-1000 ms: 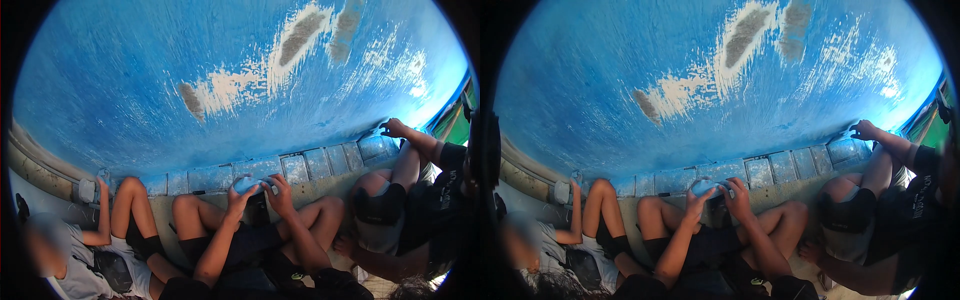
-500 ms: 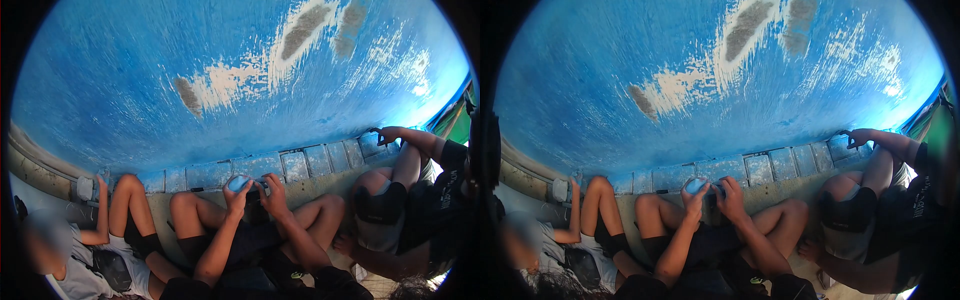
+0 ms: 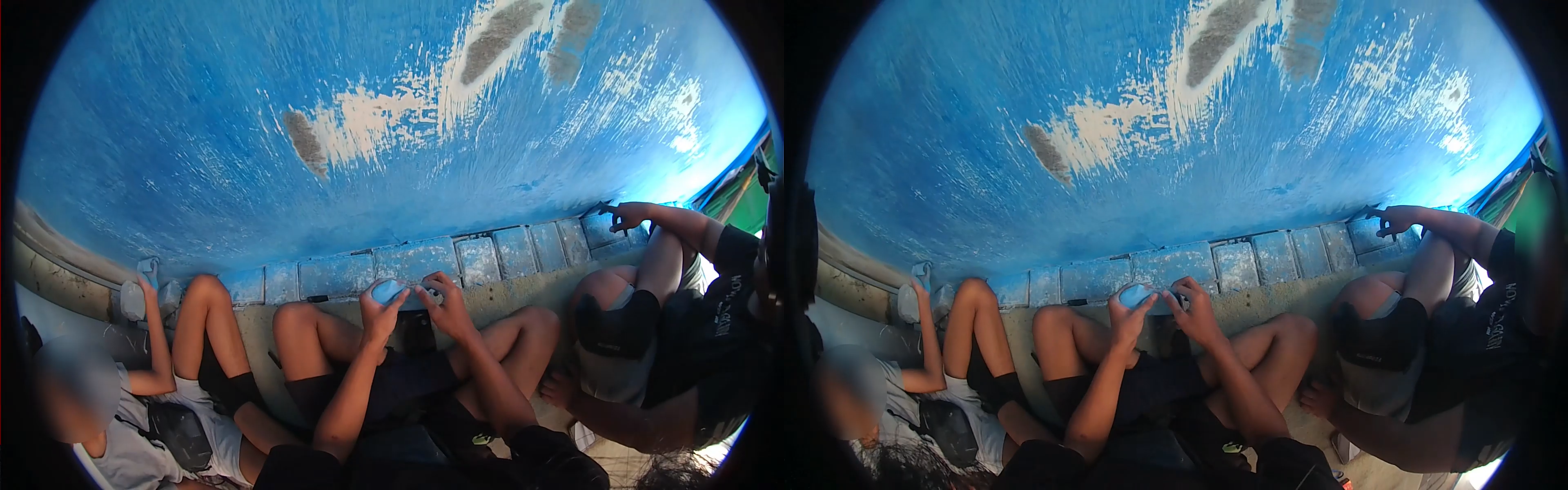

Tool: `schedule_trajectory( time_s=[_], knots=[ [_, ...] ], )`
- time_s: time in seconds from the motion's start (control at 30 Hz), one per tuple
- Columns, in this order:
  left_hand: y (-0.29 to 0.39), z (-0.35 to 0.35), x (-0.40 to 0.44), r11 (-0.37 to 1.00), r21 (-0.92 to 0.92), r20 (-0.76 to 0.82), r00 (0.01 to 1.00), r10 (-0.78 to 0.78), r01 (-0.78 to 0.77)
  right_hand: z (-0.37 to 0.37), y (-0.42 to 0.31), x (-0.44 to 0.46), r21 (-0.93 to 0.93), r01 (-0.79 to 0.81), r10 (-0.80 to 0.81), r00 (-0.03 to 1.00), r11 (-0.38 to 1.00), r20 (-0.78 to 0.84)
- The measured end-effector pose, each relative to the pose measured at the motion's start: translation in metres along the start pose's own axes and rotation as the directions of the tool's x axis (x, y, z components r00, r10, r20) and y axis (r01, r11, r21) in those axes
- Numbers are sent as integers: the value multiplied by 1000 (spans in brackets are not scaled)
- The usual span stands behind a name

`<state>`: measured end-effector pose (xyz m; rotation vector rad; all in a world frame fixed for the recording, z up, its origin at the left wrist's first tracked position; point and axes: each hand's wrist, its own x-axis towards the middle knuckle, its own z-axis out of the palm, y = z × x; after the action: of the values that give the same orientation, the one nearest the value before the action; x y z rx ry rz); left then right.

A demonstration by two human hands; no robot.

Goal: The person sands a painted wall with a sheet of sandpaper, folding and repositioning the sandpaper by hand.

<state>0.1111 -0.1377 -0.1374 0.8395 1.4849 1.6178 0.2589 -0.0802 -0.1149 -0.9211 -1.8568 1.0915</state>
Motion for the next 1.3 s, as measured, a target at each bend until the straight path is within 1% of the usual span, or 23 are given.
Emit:
schedule_trajectory(
  time_s=[0.07, 0.17, 0.27, 0.33, 0.37, 0.43, 0.47, 0.53, 0.57, 0.63, 0.67, 0.73, 0.77, 0.83, 0.87, 0.9, 0.93, 0.97, 1.03, 1.07, 1.17, 1.23, 1.3],
  knots=[
    [1, -1, 0, 1000, 15, -6, 1000, 2, -2, 2, 2, 0, -22, 24, -23, 1000, 999, 12],
    [1, -2, -1, 1000, 6, 13, 1000, -4, 4, 4, 8, -2, -4, 0, 0, 1000, 1000, -8],
    [6, -1, -2, 1000, 14, -9, 1000, -4, 4, 5, 10, -1, 25, -21, 23, 998, 999, -57],
    [11, 0, -3, 990, -114, -9, 996, -85, 84, 6, 16, -2, -74, -122, 114, 989, 990, -96],
    [13, 1, -3, 991, -108, -16, 997, -80, 77, 6, 19, -4, -65, -115, 109, 990, 991, -92],
    [18, 0, -2, 991, -94, -38, 995, -97, 93, 4, 18, -5, 10, -255, 255, 966, 967, -52],
    [18, -1, 1, 992, -90, -42, 995, -88, 84, 4, 18, -2, 15, -246, 246, 968, 969, -50],
    [14, -3, 3, 993, -100, -53, 996, -67, 62, 3, 17, -4, 152, -297, 300, 954, 943, 4],
    [10, -4, 0, 993, -98, -54, 996, -77, 71, 5, 17, -7, 153, -306, 309, 951, 940, 7],
    [8, -4, 2, 965, -205, -75, 980, -184, 166, 5, 16, -4, 187, -162, 184, 978, 969, -102],
    [8, -4, 1, 964, -207, -76, 980, -184, 165, 5, 16, -4, 186, -162, 183, 978, 969, -101],
    [7, -5, -2, 887, -298, -40, 923, -382, 354, 5, 15, -2, 193, -135, 158, 981, 972, -109],
    [3, -6, -2, 888, -301, -38, 926, -376, 348, 3, 14, -1, 190, -128, 151, 982, 973, -111],
    [-6, -9, 1, 910, -278, 19, 949, -315, 308, 1, 11, -1, 107, -155, 165, 982, 982, -92],
    [-11, -9, 3, 910, -278, 19, 949, -314, 306, 2, 11, 0, 107, -154, 164, 982, 982, -92],
    [-10, -7, 4, 938, -230, 9, 964, -266, 260, 4, 7, 2, -73, -35, 18, 976, 997, -215],
    [-9, -7, 3, 960, -178, -3, 975, -221, 217, 7, 3, 2, -256, 60, -139, 942, 965, -304],
    [-9, -7, 2, 960, -168, -19, 973, -228, 222, 8, 0, 3, -241, 57, -129, 947, 969, -296],
    [-1, -9, -1, 977, -136, -36, 985, -171, 165, 6, -8, 3, -254, 141, -201, 952, 957, -229],
    [1, -11, -1, 977, -134, -48, 983, -175, 167, 9, -10, 4, -245, 143, -198, 955, 959, -220],
    [0, -10, -2, 974, -162, -3, 987, -159, 156, 6, -11, 3, -319, 157, -236, 945, 935, -227],
    [-6, -10, 0, 975, -161, -9, 988, -155, 152, 7, -7, 3, -380, 193, -279, 942, 905, -186],
    [-9, -10, 2, 977, -153, 6, 989, -148, 147, 8, -5, 5, -389, 192, -280, 942, 901, -185]
  ],
)
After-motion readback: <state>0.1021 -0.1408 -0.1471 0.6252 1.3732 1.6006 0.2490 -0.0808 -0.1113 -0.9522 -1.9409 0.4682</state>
